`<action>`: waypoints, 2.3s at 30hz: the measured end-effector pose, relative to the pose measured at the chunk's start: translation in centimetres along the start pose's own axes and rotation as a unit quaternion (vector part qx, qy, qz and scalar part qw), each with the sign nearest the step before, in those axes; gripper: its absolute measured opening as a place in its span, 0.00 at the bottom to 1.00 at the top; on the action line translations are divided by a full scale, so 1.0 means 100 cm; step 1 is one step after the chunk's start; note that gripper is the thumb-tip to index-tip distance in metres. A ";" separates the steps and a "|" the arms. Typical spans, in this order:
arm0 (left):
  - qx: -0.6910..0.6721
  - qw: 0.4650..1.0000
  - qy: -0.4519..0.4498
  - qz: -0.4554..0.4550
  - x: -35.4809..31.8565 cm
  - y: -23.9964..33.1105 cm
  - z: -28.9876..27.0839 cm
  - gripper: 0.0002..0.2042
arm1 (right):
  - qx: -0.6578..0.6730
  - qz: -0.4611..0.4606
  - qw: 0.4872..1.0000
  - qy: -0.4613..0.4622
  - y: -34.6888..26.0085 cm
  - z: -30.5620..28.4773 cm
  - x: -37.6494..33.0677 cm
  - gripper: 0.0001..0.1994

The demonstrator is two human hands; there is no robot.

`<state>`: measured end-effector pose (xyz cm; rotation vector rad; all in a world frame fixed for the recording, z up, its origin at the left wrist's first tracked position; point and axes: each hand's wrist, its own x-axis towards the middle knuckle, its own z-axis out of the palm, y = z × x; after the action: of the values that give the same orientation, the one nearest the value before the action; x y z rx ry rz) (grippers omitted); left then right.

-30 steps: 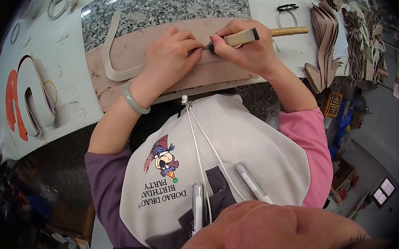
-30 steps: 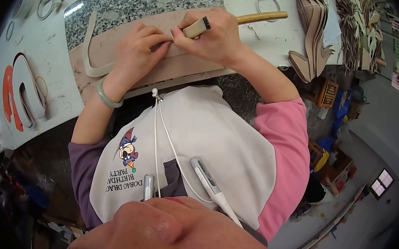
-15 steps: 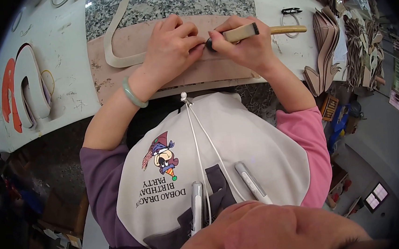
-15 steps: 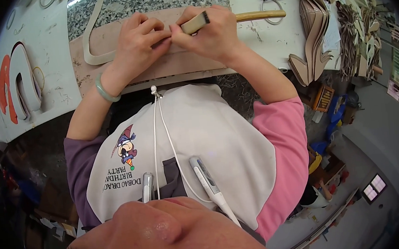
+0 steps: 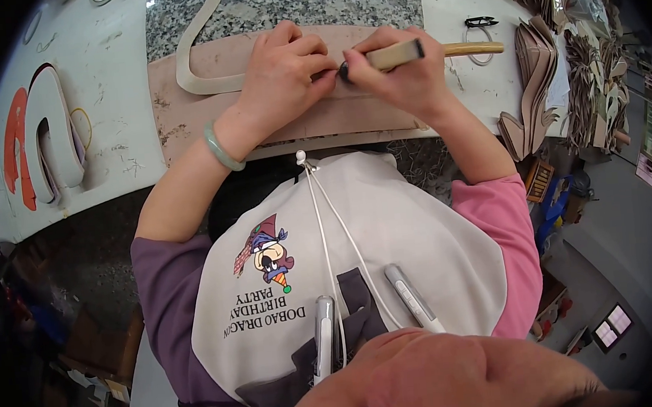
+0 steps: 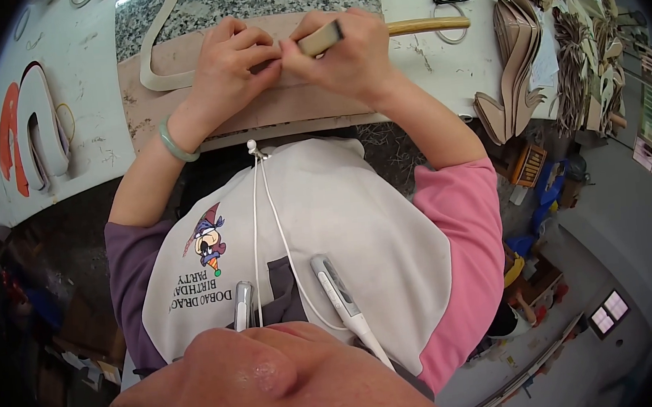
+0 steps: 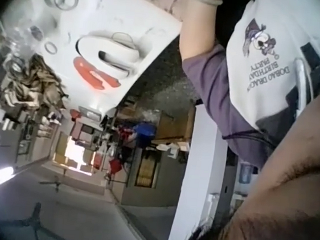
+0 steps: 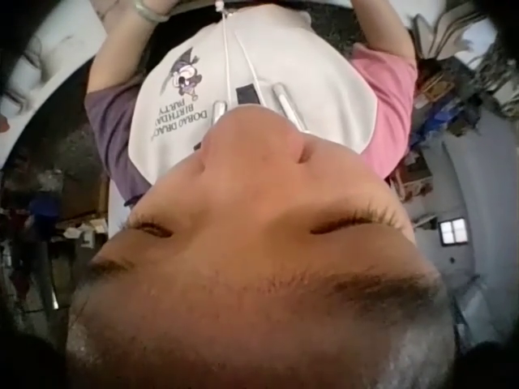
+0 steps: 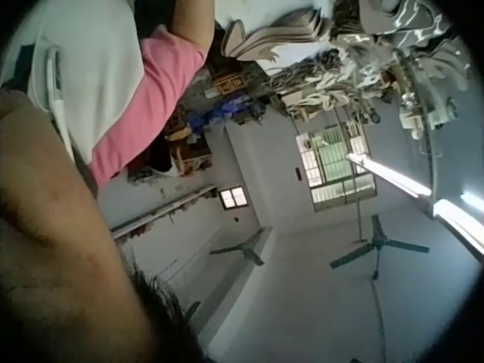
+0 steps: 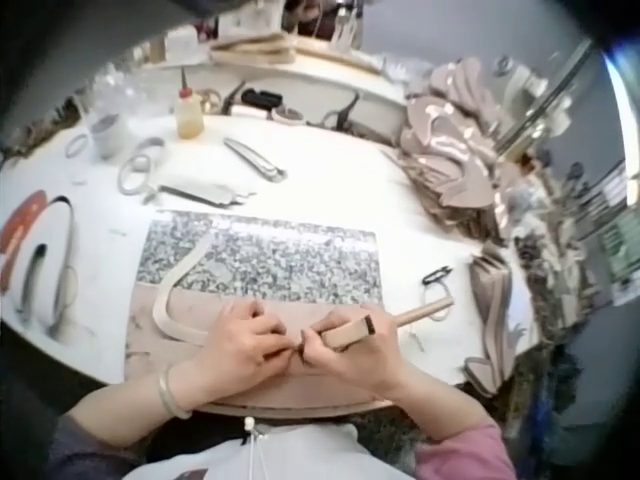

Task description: Assembling high-heeled shoes by applying adhesive to straps and attaching them to the shoe body.

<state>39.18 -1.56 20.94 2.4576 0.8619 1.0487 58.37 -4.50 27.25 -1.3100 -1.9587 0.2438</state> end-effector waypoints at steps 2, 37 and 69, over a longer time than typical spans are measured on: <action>0.000 1.000 0.001 0.006 -0.001 0.000 0.000 0.01 | -0.027 0.015 0.999 -0.024 0.004 0.001 -0.002 0.04; -0.065 0.995 -0.038 -0.059 -0.003 -0.013 -0.008 0.01 | -0.074 -0.039 0.996 -0.015 -0.003 0.018 0.007 0.08; -0.061 0.997 -0.040 -0.032 -0.003 -0.009 -0.011 0.05 | 0.020 0.062 0.998 -0.013 -0.014 -0.002 0.016 0.05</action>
<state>37.85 -1.01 21.00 2.3387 0.8214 0.9438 57.22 -3.85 28.91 -1.4101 -1.8871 0.3603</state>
